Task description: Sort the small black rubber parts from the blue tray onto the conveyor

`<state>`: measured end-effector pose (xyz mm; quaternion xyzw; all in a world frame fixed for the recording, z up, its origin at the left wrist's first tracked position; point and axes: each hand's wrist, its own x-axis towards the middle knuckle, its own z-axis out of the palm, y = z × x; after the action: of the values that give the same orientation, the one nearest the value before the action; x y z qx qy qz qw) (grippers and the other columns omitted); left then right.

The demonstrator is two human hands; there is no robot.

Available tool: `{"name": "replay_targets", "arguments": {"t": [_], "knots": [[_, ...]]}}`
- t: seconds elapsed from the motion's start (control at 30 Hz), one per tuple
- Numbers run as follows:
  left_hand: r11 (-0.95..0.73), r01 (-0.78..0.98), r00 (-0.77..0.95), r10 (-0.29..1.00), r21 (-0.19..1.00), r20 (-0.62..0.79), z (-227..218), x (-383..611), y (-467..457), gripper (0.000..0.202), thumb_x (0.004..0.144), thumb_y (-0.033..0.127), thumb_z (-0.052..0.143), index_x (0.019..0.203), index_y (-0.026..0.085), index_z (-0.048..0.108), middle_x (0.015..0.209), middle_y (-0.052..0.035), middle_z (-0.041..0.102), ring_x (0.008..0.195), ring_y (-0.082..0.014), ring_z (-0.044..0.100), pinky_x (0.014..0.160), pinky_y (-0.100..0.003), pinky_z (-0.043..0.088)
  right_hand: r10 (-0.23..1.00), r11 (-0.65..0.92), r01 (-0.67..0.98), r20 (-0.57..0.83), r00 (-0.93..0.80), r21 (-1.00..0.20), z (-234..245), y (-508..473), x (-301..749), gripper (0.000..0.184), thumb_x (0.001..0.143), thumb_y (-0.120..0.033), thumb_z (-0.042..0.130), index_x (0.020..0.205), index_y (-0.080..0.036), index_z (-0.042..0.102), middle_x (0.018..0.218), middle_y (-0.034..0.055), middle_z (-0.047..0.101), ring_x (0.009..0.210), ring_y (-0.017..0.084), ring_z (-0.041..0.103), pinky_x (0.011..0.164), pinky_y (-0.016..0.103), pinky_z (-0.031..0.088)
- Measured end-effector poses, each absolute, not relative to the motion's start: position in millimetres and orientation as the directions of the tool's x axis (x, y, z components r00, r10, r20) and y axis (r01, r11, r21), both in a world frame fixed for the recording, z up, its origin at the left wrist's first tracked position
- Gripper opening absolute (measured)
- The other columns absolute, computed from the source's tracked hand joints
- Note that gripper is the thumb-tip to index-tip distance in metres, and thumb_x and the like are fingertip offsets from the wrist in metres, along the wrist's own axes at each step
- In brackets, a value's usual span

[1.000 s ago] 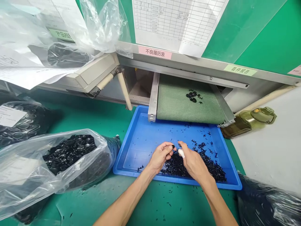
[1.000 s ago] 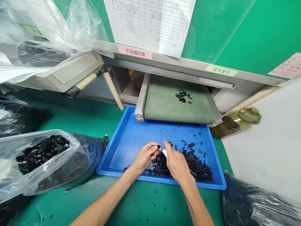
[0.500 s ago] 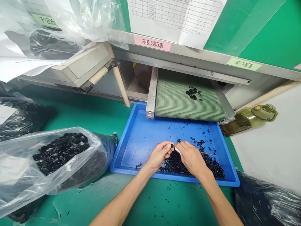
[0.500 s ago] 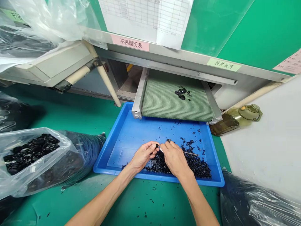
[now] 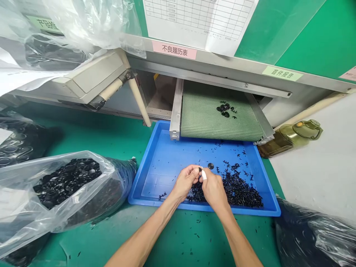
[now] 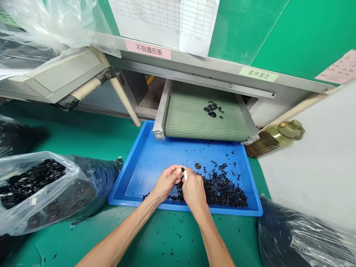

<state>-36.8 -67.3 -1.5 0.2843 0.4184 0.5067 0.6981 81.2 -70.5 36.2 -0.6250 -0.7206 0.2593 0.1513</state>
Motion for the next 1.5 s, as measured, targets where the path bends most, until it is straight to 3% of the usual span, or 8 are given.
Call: {"name": "replay_targets", "arguments": {"t": [0.17, 0.33, 0.57, 0.73, 1.0, 1.2, 1.4, 1.5], "knots": [[0.394, -0.560, 0.141, 0.912, 0.729, -0.385, 1, -38, -66, 0.033, 0.069, 0.037, 0.072, 0.086, 0.011, 0.063, 0.069, -0.0012, 0.056, 0.056, -0.0064, 0.042, 0.048, -0.019, 0.027, 0.976, -0.018, 0.712, -0.167, -0.141, -0.702, 28, -63, 101, 0.031, 0.079, -0.011, 0.034, 0.090, -0.021, 0.061, 0.068, -0.0010, 0.066, 0.059, 0.013, 0.056, 0.061, 0.022, 0.038], [0.474, -0.660, 0.202, 0.860, 0.583, -0.469, 5, -42, -62, 0.021, 0.066, 0.023, 0.073, 0.080, 0.011, 0.063, 0.079, -0.0077, 0.064, 0.062, -0.0087, 0.050, 0.049, -0.017, 0.033, 0.987, 0.118, 0.777, -0.014, -0.160, -0.619, 42, -40, 153, 0.030, 0.083, -0.019, 0.037, 0.094, -0.021, 0.065, 0.079, 0.0014, 0.068, 0.071, 0.015, 0.060, 0.068, 0.025, 0.041], [0.477, -0.690, 0.207, 0.851, 0.545, -0.483, 12, -43, -61, 0.017, 0.068, 0.015, 0.071, 0.084, 0.008, 0.068, 0.086, -0.0106, 0.067, 0.073, -0.0138, 0.060, 0.063, -0.021, 0.049, 0.951, 0.151, 0.901, 0.308, -0.020, -0.407, 93, 79, 195, 0.037, 0.076, -0.013, 0.042, 0.105, -0.017, 0.065, 0.102, 0.0080, 0.065, 0.092, 0.021, 0.059, 0.084, 0.031, 0.042], [0.446, -0.744, 0.167, 0.845, 0.498, -0.508, 11, -45, -57, 0.009, 0.071, 0.013, 0.070, 0.079, 0.009, 0.067, 0.084, -0.0089, 0.064, 0.072, -0.0134, 0.061, 0.062, -0.020, 0.052, 0.962, 0.174, 0.895, 0.266, -0.065, -0.410, 115, 130, 183, 0.037, 0.074, -0.009, 0.042, 0.101, -0.015, 0.066, 0.099, 0.0105, 0.065, 0.089, 0.022, 0.059, 0.080, 0.030, 0.040], [0.380, -0.833, 0.093, 0.814, 0.403, -0.574, 2, -52, -52, 0.013, 0.080, 0.010, 0.060, 0.091, 0.007, 0.065, 0.070, -0.0026, 0.053, 0.053, -0.0054, 0.049, 0.042, -0.014, 0.042, 0.899, 0.377, 0.773, 0.001, -0.438, -0.510, 108, 83, 172, 0.030, 0.069, -0.010, 0.043, 0.085, -0.021, 0.067, 0.085, -0.0021, 0.069, 0.075, 0.014, 0.058, 0.065, 0.023, 0.037], [0.333, -0.861, 0.039, 0.797, 0.384, -0.603, 7, -57, -49, 0.011, 0.083, 0.008, 0.055, 0.090, 0.007, 0.064, 0.073, -0.0036, 0.055, 0.052, -0.0049, 0.050, 0.039, -0.012, 0.041, 0.895, 0.350, 0.740, -0.030, -0.446, -0.575, 90, 69, 180, 0.033, 0.068, -0.012, 0.043, 0.089, -0.020, 0.067, 0.096, 0.0020, 0.070, 0.087, 0.018, 0.060, 0.073, 0.026, 0.040], [0.156, -0.899, -0.116, 0.815, 0.409, -0.568, 9, -86, -47, 0.018, 0.086, 0.004, 0.046, 0.093, 0.008, 0.062, 0.075, -0.0050, 0.056, 0.060, -0.0079, 0.056, 0.042, -0.012, 0.044, 0.900, 0.320, 0.749, -0.062, -0.432, -0.580, 82, 58, 178, 0.034, 0.072, -0.014, 0.042, 0.096, -0.021, 0.066, 0.072, -0.0017, 0.067, 0.060, 0.013, 0.056, 0.059, 0.023, 0.037], [0.178, -0.893, -0.121, 0.789, 0.413, -0.602, 13, -92, -48, 0.019, 0.089, 0.010, 0.043, 0.088, 0.008, 0.061, 0.070, -0.0031, 0.053, 0.055, -0.0077, 0.053, 0.040, -0.015, 0.043, 0.901, 0.337, 0.720, -0.015, -0.434, -0.607, 76, 52, 176, 0.031, 0.078, -0.019, 0.042, 0.097, -0.021, 0.065, 0.079, -0.0006, 0.069, 0.066, 0.014, 0.059, 0.062, 0.024, 0.040]]}}
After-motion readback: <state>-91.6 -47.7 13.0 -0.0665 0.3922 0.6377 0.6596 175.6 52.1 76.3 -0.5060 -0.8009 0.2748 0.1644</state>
